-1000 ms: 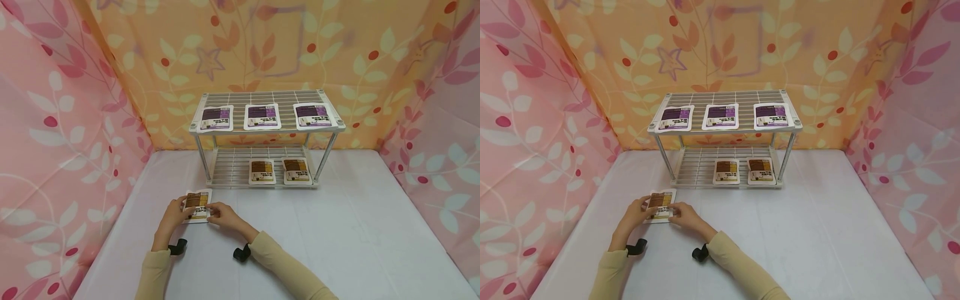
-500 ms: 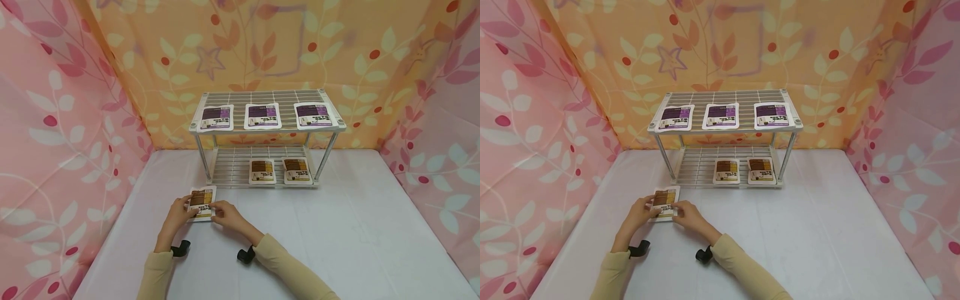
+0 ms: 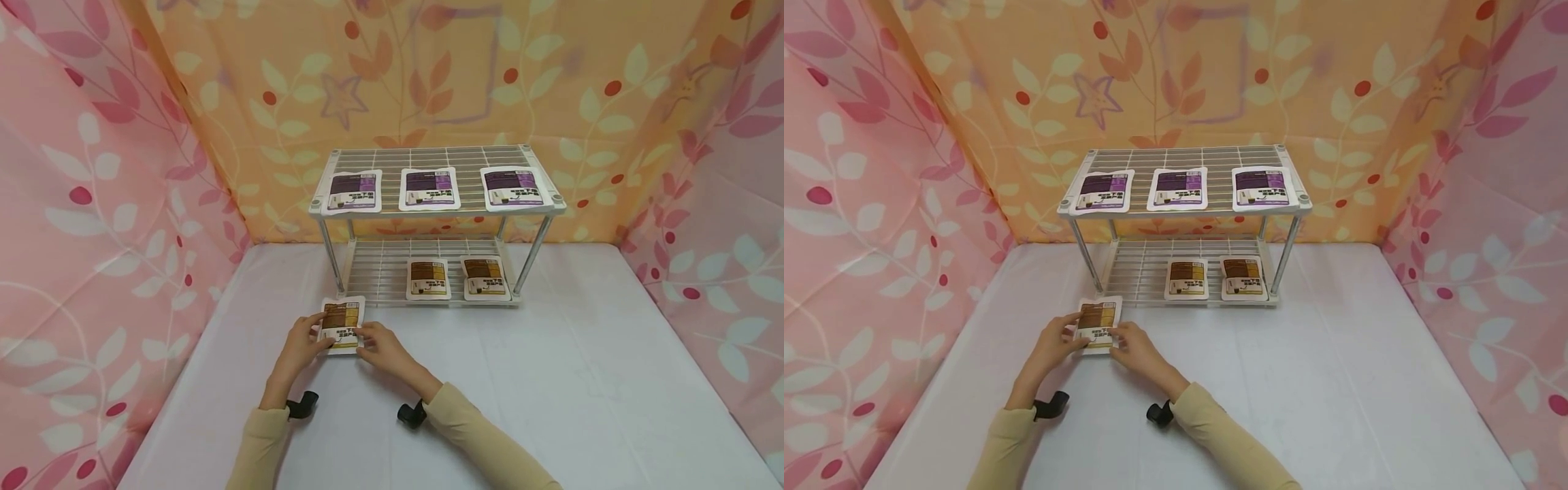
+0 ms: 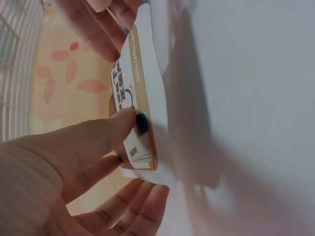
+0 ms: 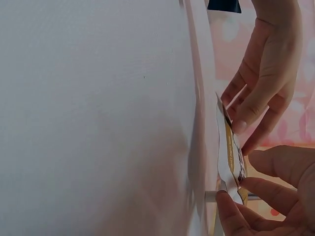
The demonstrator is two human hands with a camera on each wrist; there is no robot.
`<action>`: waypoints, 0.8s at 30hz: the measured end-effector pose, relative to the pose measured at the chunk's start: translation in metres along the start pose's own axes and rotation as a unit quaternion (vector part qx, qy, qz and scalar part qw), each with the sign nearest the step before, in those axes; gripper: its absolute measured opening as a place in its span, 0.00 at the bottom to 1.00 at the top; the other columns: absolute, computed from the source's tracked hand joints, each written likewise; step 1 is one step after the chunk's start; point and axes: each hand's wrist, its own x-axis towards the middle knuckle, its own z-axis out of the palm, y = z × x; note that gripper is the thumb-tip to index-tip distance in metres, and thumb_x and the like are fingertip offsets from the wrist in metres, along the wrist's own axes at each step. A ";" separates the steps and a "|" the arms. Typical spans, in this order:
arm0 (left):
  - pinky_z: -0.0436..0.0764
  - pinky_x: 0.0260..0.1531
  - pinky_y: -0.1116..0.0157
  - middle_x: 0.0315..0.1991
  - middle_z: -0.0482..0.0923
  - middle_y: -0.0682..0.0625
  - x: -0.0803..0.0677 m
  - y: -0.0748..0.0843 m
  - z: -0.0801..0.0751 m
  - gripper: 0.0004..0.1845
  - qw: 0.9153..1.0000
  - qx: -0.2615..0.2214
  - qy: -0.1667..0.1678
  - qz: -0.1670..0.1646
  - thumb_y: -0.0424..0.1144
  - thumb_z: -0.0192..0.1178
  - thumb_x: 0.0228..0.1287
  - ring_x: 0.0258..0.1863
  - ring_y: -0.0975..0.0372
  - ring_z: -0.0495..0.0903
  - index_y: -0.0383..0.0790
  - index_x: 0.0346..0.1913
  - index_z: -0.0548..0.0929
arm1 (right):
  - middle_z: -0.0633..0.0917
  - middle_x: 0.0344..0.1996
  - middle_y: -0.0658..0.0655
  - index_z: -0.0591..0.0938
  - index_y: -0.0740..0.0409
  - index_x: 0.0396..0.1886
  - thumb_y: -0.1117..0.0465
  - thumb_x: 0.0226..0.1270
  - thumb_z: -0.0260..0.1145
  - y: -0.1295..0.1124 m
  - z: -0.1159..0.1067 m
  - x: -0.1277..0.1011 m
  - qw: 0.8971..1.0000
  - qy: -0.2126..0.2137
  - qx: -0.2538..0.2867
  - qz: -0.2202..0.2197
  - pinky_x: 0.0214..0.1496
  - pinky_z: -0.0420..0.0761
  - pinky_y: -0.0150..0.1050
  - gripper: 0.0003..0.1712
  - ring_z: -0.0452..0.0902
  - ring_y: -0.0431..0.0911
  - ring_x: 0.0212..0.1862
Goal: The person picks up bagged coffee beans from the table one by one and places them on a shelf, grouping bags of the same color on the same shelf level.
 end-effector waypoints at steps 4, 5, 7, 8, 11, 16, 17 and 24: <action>0.79 0.41 0.53 0.51 0.70 0.32 0.002 0.005 0.004 0.32 1.000 -0.011 0.005 0.017 0.34 0.68 0.51 0.43 0.46 0.76 0.33 0.61 0.71 | 0.74 0.54 0.69 0.75 0.71 0.55 0.67 0.58 0.64 0.003 -0.005 -0.002 1.000 0.011 -0.011 -0.001 0.47 0.81 0.37 0.24 0.80 0.56 0.45; 0.79 0.41 0.53 0.52 0.70 0.32 0.003 0.007 0.006 0.32 1.000 -0.016 0.006 0.020 0.33 0.68 0.51 0.43 0.46 0.75 0.33 0.61 0.71 | 0.74 0.54 0.69 0.75 0.70 0.55 0.67 0.58 0.64 0.004 -0.007 -0.002 1.000 0.013 -0.009 0.001 0.47 0.81 0.37 0.24 0.80 0.56 0.45; 0.79 0.41 0.53 0.52 0.69 0.31 0.003 0.009 0.008 0.32 0.999 -0.024 0.007 0.029 0.32 0.68 0.50 0.44 0.45 0.75 0.32 0.61 0.71 | 0.74 0.55 0.69 0.75 0.70 0.56 0.67 0.59 0.64 0.006 -0.010 -0.002 1.000 0.016 -0.011 0.004 0.47 0.81 0.38 0.24 0.80 0.55 0.45; 0.79 0.41 0.53 0.53 0.69 0.31 0.004 0.009 0.010 0.32 0.999 -0.027 0.009 0.033 0.31 0.68 0.50 0.44 0.45 0.75 0.32 0.61 0.71 | 0.73 0.55 0.69 0.75 0.70 0.56 0.67 0.59 0.64 0.007 -0.012 -0.002 1.000 0.018 -0.010 0.005 0.47 0.81 0.39 0.24 0.79 0.55 0.45; 0.79 0.41 0.52 0.52 0.69 0.31 0.007 0.011 0.014 0.33 0.998 -0.036 0.016 0.052 0.30 0.69 0.48 0.43 0.45 0.76 0.32 0.61 0.71 | 0.73 0.55 0.70 0.75 0.71 0.56 0.67 0.58 0.64 0.010 -0.016 -0.003 1.000 0.026 -0.005 0.011 0.47 0.81 0.40 0.25 0.79 0.56 0.45; 0.79 0.42 0.52 0.52 0.70 0.32 0.010 0.012 0.021 0.33 0.997 -0.046 0.021 0.062 0.30 0.69 0.47 0.42 0.47 0.76 0.33 0.61 0.72 | 0.73 0.55 0.71 0.75 0.72 0.55 0.68 0.58 0.64 0.016 -0.022 -0.003 0.999 0.041 -0.007 0.013 0.46 0.81 0.41 0.24 0.80 0.57 0.44; 0.79 0.42 0.52 0.52 0.70 0.33 0.011 0.012 0.022 0.33 0.997 -0.047 0.020 0.064 0.29 0.69 0.47 0.43 0.47 0.76 0.33 0.61 0.72 | 0.73 0.55 0.71 0.75 0.72 0.54 0.68 0.58 0.64 0.017 -0.023 -0.004 0.999 0.043 -0.008 0.013 0.46 0.81 0.41 0.23 0.80 0.57 0.44; 0.78 0.45 0.51 0.53 0.69 0.31 0.014 0.019 0.031 0.32 0.992 -0.060 0.028 0.106 0.26 0.68 0.46 0.49 0.43 0.72 0.31 0.59 0.73 | 0.74 0.55 0.71 0.75 0.71 0.55 0.68 0.58 0.64 0.023 -0.027 -0.005 0.998 0.056 -0.013 0.013 0.45 0.81 0.41 0.24 0.80 0.57 0.44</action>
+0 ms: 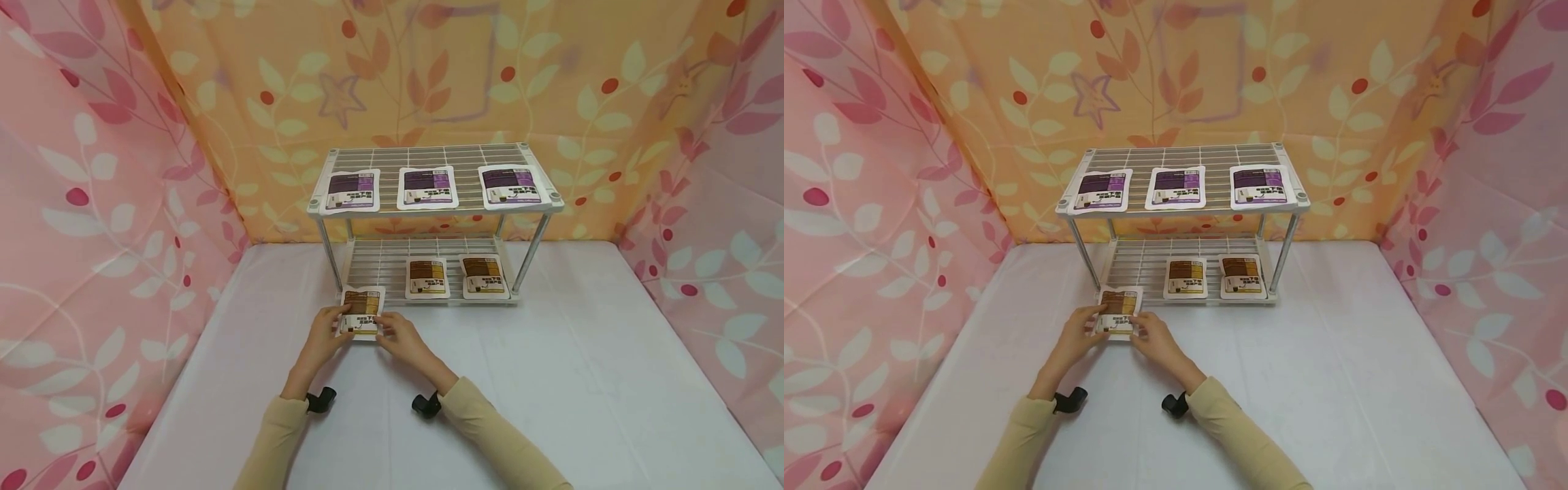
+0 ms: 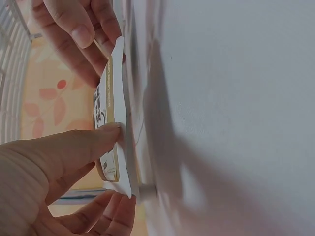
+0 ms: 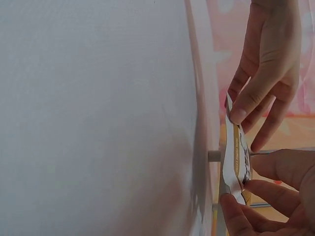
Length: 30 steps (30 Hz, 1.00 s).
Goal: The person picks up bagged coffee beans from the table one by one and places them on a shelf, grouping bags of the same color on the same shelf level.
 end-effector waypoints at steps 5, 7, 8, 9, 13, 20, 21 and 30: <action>0.78 0.46 0.52 0.55 0.69 0.31 0.007 0.000 0.005 0.31 1.000 0.008 -0.005 0.004 0.26 0.68 0.47 0.50 0.43 0.72 0.32 0.59 0.73 | 0.74 0.54 0.71 0.75 0.71 0.55 0.69 0.57 0.64 0.006 -0.003 0.003 1.000 0.016 -0.020 -0.002 0.44 0.82 0.41 0.24 0.81 0.57 0.42; 0.78 0.47 0.52 0.55 0.70 0.32 0.010 0.000 0.006 0.30 1.000 0.008 -0.005 -0.001 0.26 0.68 0.48 0.49 0.43 0.74 0.33 0.58 0.74 | 0.75 0.54 0.71 0.75 0.71 0.55 0.69 0.57 0.64 0.008 -0.004 0.005 0.999 0.022 -0.023 -0.001 0.45 0.82 0.42 0.24 0.81 0.57 0.43; 0.78 0.47 0.52 0.55 0.70 0.32 0.012 0.000 0.007 0.30 1.000 0.006 -0.003 -0.003 0.26 0.67 0.48 0.49 0.43 0.74 0.33 0.58 0.74 | 0.75 0.54 0.71 0.76 0.71 0.55 0.69 0.57 0.64 0.009 -0.004 0.006 0.999 0.025 -0.024 -0.002 0.45 0.82 0.42 0.24 0.81 0.57 0.43; 0.78 0.48 0.52 0.56 0.70 0.32 0.013 0.000 0.007 0.30 1.000 0.003 -0.001 -0.004 0.25 0.67 0.48 0.49 0.43 0.74 0.34 0.58 0.74 | 0.75 0.54 0.71 0.75 0.71 0.55 0.69 0.57 0.63 0.009 -0.005 0.007 0.999 0.027 -0.024 -0.001 0.45 0.82 0.43 0.24 0.81 0.57 0.43; 0.77 0.49 0.51 0.56 0.71 0.32 0.020 0.001 0.009 0.30 1.000 -0.001 0.010 0.001 0.24 0.66 0.47 0.50 0.42 0.74 0.33 0.58 0.75 | 0.75 0.54 0.71 0.75 0.70 0.56 0.67 0.59 0.62 0.012 -0.006 0.011 0.999 0.035 -0.031 0.002 0.47 0.81 0.44 0.24 0.80 0.57 0.45; 0.75 0.52 0.49 0.57 0.71 0.31 0.030 0.003 0.015 0.28 0.999 -0.012 0.034 0.001 0.23 0.65 0.47 0.57 0.41 0.70 0.32 0.56 0.76 | 0.72 0.58 0.71 0.73 0.70 0.57 0.66 0.62 0.61 0.016 -0.008 0.019 0.998 0.050 -0.030 0.004 0.52 0.78 0.46 0.23 0.78 0.59 0.49; 0.74 0.52 0.49 0.57 0.71 0.31 0.032 0.004 0.016 0.28 0.999 -0.014 0.039 0.002 0.23 0.65 0.47 0.58 0.41 0.70 0.32 0.56 0.76 | 0.72 0.58 0.71 0.73 0.70 0.57 0.67 0.62 0.61 0.017 -0.008 0.020 0.998 0.052 -0.030 0.007 0.53 0.78 0.47 0.23 0.78 0.59 0.50; 0.70 0.56 0.46 0.56 0.72 0.32 0.045 -0.001 0.025 0.26 0.996 -0.016 0.082 0.015 0.21 0.65 0.45 0.58 0.41 0.69 0.33 0.53 0.79 | 0.72 0.59 0.71 0.74 0.69 0.56 0.68 0.61 0.60 0.020 -0.010 0.031 0.997 0.066 -0.048 0.000 0.60 0.70 0.52 0.22 0.69 0.63 0.59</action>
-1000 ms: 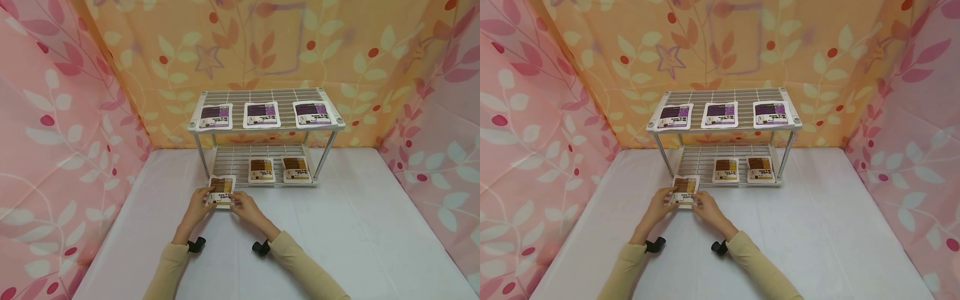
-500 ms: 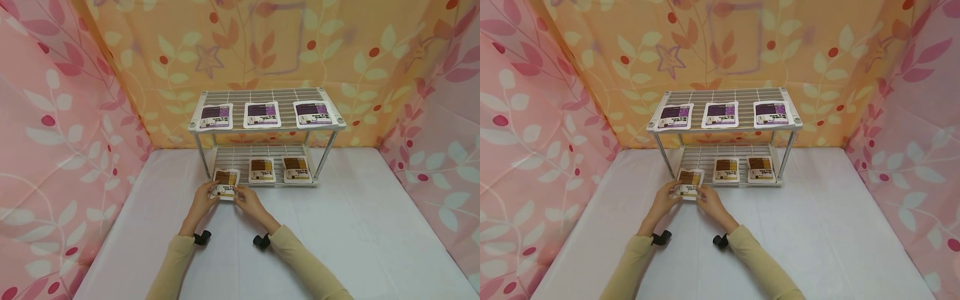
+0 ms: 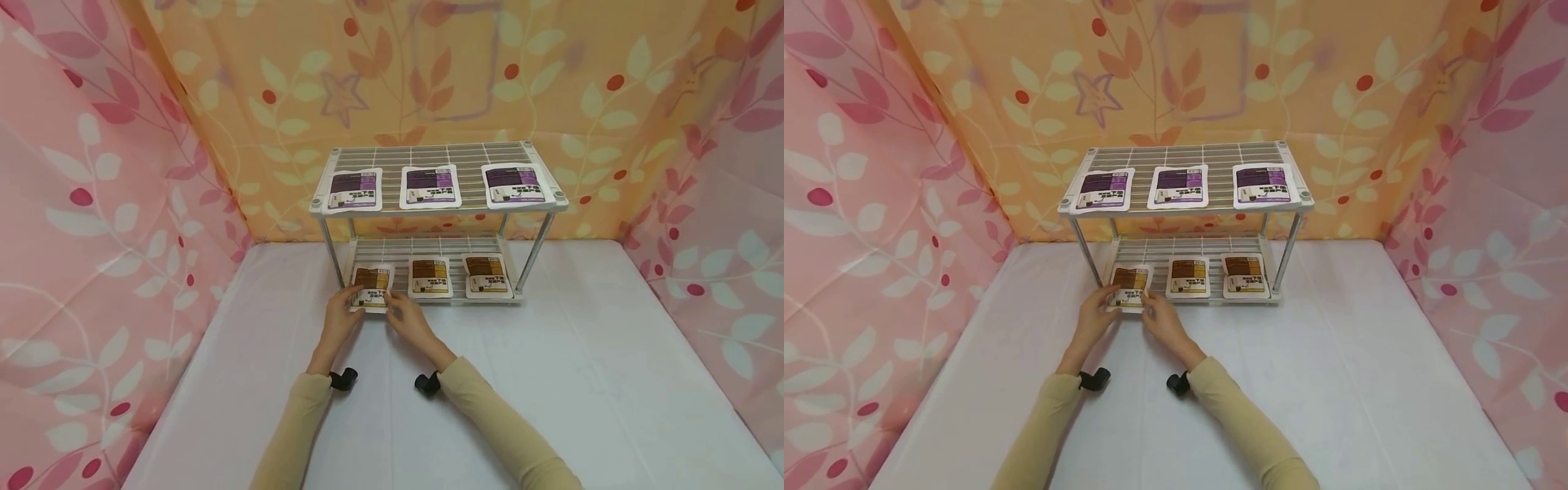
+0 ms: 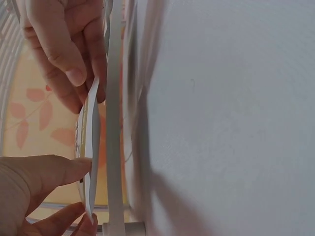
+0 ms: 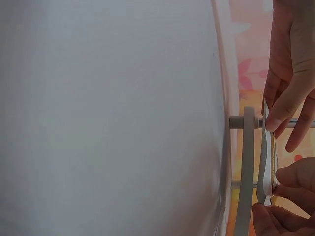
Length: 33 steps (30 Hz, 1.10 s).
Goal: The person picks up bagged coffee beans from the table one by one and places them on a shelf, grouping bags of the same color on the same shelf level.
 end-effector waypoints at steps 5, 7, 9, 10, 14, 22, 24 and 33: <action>0.68 0.58 0.45 0.53 0.74 0.29 0.007 0.001 0.009 0.25 0.999 0.002 0.032 0.019 0.20 0.66 0.43 0.58 0.39 0.69 0.29 0.50 0.80 | 0.70 0.60 0.71 0.73 0.71 0.57 0.68 0.62 0.60 0.002 -0.002 0.006 1.000 -0.008 -0.003 -0.007 0.61 0.69 0.52 0.22 0.68 0.63 0.60; 0.67 0.58 0.43 0.54 0.73 0.28 0.009 0.003 0.013 0.24 0.999 0.007 0.036 0.021 0.21 0.66 0.44 0.58 0.38 0.69 0.29 0.50 0.80 | 0.69 0.60 0.72 0.73 0.72 0.57 0.68 0.62 0.60 0.003 -0.003 0.009 1.000 -0.012 0.002 -0.003 0.61 0.69 0.52 0.23 0.68 0.63 0.60; 0.65 0.58 0.42 0.55 0.72 0.28 0.011 0.005 0.016 0.23 0.999 0.012 0.037 0.016 0.22 0.65 0.45 0.58 0.37 0.68 0.30 0.50 0.80 | 0.69 0.61 0.73 0.72 0.73 0.57 0.68 0.61 0.61 0.003 -0.004 0.011 1.000 -0.017 0.007 0.005 0.61 0.69 0.52 0.24 0.67 0.63 0.60; 0.64 0.58 0.41 0.56 0.71 0.28 0.012 0.006 0.017 0.23 0.999 0.014 0.035 0.012 0.22 0.65 0.46 0.58 0.37 0.67 0.30 0.50 0.80 | 0.68 0.61 0.73 0.72 0.74 0.57 0.68 0.61 0.61 0.003 -0.004 0.012 1.000 -0.019 0.010 0.011 0.61 0.69 0.52 0.24 0.68 0.63 0.60; 0.62 0.57 0.41 0.57 0.69 0.29 0.013 0.010 0.020 0.21 0.999 0.025 0.040 -0.010 0.24 0.65 0.49 0.57 0.37 0.66 0.31 0.50 0.80 | 0.68 0.61 0.74 0.70 0.74 0.59 0.66 0.61 0.61 0.003 -0.004 0.017 0.999 -0.028 0.002 0.021 0.59 0.72 0.53 0.27 0.69 0.63 0.59; 0.63 0.55 0.39 0.53 0.72 0.26 0.018 0.013 0.027 0.19 0.996 0.057 0.069 0.010 0.30 0.64 0.52 0.55 0.35 0.69 0.28 0.49 0.80 | 0.70 0.58 0.75 0.70 0.76 0.57 0.66 0.60 0.62 -0.001 -0.005 0.026 1.000 -0.018 -0.015 0.007 0.55 0.74 0.53 0.27 0.72 0.64 0.55; 0.63 0.55 0.38 0.54 0.71 0.26 0.019 0.011 0.029 0.19 0.996 0.057 0.065 0.001 0.31 0.63 0.54 0.55 0.35 0.68 0.28 0.50 0.80 | 0.69 0.59 0.75 0.70 0.76 0.58 0.66 0.60 0.62 -0.001 -0.006 0.027 1.000 -0.023 -0.010 0.009 0.57 0.73 0.53 0.28 0.71 0.64 0.56; 0.57 0.59 0.36 0.58 0.67 0.26 0.022 0.007 0.032 0.22 0.998 0.049 0.030 -0.032 0.37 0.62 0.58 0.61 0.36 0.63 0.29 0.54 0.77 | 0.65 0.62 0.76 0.66 0.74 0.62 0.65 0.62 0.61 0.006 -0.005 0.031 0.998 -0.054 -0.019 0.008 0.54 0.75 0.53 0.30 0.72 0.64 0.55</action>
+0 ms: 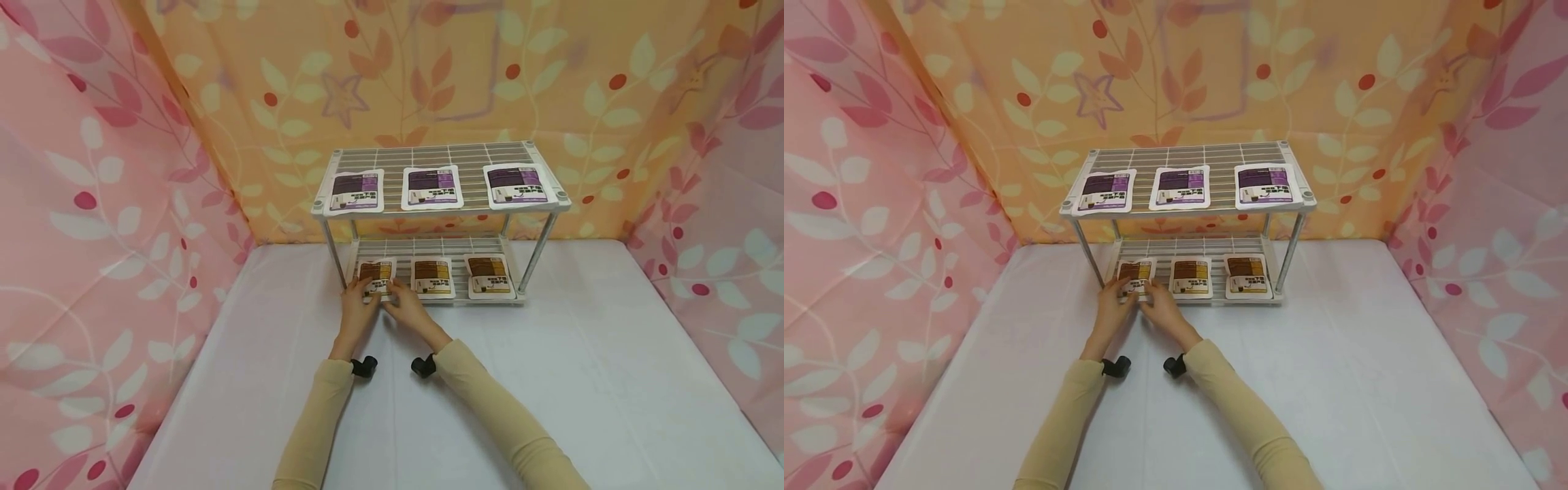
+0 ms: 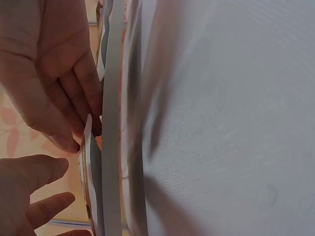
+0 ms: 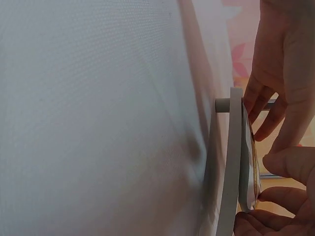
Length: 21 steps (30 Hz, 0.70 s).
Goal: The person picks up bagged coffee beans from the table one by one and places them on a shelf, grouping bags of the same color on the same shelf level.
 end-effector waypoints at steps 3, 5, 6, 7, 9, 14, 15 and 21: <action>0.60 0.58 0.37 0.60 0.66 0.28 0.002 0.001 0.000 0.23 1.000 0.000 -0.011 -0.010 0.38 0.61 0.59 0.62 0.36 0.61 0.30 0.56 0.76 | 0.64 0.63 0.76 0.65 0.73 0.63 0.65 0.62 0.60 0.002 0.000 0.001 1.000 -0.004 0.000 0.002 0.53 0.75 0.53 0.31 0.73 0.63 0.54; 0.62 0.57 0.38 0.61 0.65 0.29 0.003 0.002 0.000 0.23 1.000 -0.002 -0.016 -0.017 0.39 0.61 0.60 0.62 0.35 0.60 0.31 0.57 0.75 | 0.63 0.63 0.75 0.65 0.72 0.64 0.65 0.63 0.60 0.002 0.000 0.001 1.000 -0.005 0.004 0.002 0.52 0.76 0.53 0.31 0.73 0.62 0.54; 0.63 0.57 0.38 0.62 0.64 0.28 0.003 0.003 0.000 0.23 1.000 -0.003 -0.017 -0.019 0.38 0.61 0.60 0.62 0.35 0.60 0.31 0.57 0.75 | 0.63 0.63 0.75 0.64 0.71 0.64 0.65 0.63 0.60 0.003 0.000 0.001 1.000 -0.007 0.006 0.001 0.52 0.76 0.53 0.31 0.74 0.62 0.54; 0.64 0.56 0.38 0.62 0.63 0.28 0.003 0.004 -0.001 0.23 1.000 -0.002 -0.017 -0.020 0.38 0.61 0.60 0.62 0.34 0.60 0.32 0.57 0.75 | 0.63 0.64 0.75 0.64 0.71 0.65 0.65 0.63 0.60 0.003 0.000 0.001 1.000 -0.007 0.007 -0.001 0.52 0.76 0.53 0.32 0.73 0.62 0.54; 0.65 0.55 0.38 0.62 0.62 0.27 0.002 0.005 -0.002 0.23 1.000 -0.001 -0.014 -0.016 0.38 0.61 0.60 0.61 0.33 0.60 0.32 0.57 0.75 | 0.62 0.64 0.76 0.64 0.70 0.65 0.64 0.63 0.60 0.003 -0.001 0.000 1.000 -0.004 0.011 -0.010 0.53 0.75 0.53 0.31 0.72 0.63 0.56; 0.66 0.54 0.37 0.62 0.62 0.26 -0.002 0.008 -0.004 0.23 1.000 0.003 -0.016 0.008 0.38 0.62 0.60 0.60 0.33 0.61 0.33 0.58 0.74 | 0.65 0.61 0.77 0.68 0.72 0.62 0.64 0.63 0.60 0.003 -0.003 -0.003 0.998 0.028 0.004 -0.061 0.59 0.69 0.59 0.28 0.66 0.67 0.60; 0.66 0.54 0.37 0.62 0.62 0.27 -0.003 0.008 -0.005 0.24 1.000 0.004 -0.018 0.010 0.39 0.62 0.60 0.61 0.34 0.61 0.34 0.58 0.74 | 0.66 0.60 0.77 0.68 0.73 0.61 0.64 0.63 0.60 0.002 -0.003 -0.005 0.997 0.033 0.002 -0.070 0.60 0.67 0.60 0.28 0.65 0.67 0.61; 0.66 0.55 0.38 0.63 0.63 0.32 -0.009 0.006 -0.006 0.24 0.999 0.009 -0.027 0.016 0.41 0.62 0.61 0.62 0.38 0.62 0.37 0.59 0.74 | 0.68 0.59 0.77 0.68 0.73 0.61 0.65 0.62 0.61 0.004 -0.006 -0.011 0.994 0.050 -0.007 -0.095 0.61 0.64 0.62 0.28 0.65 0.68 0.60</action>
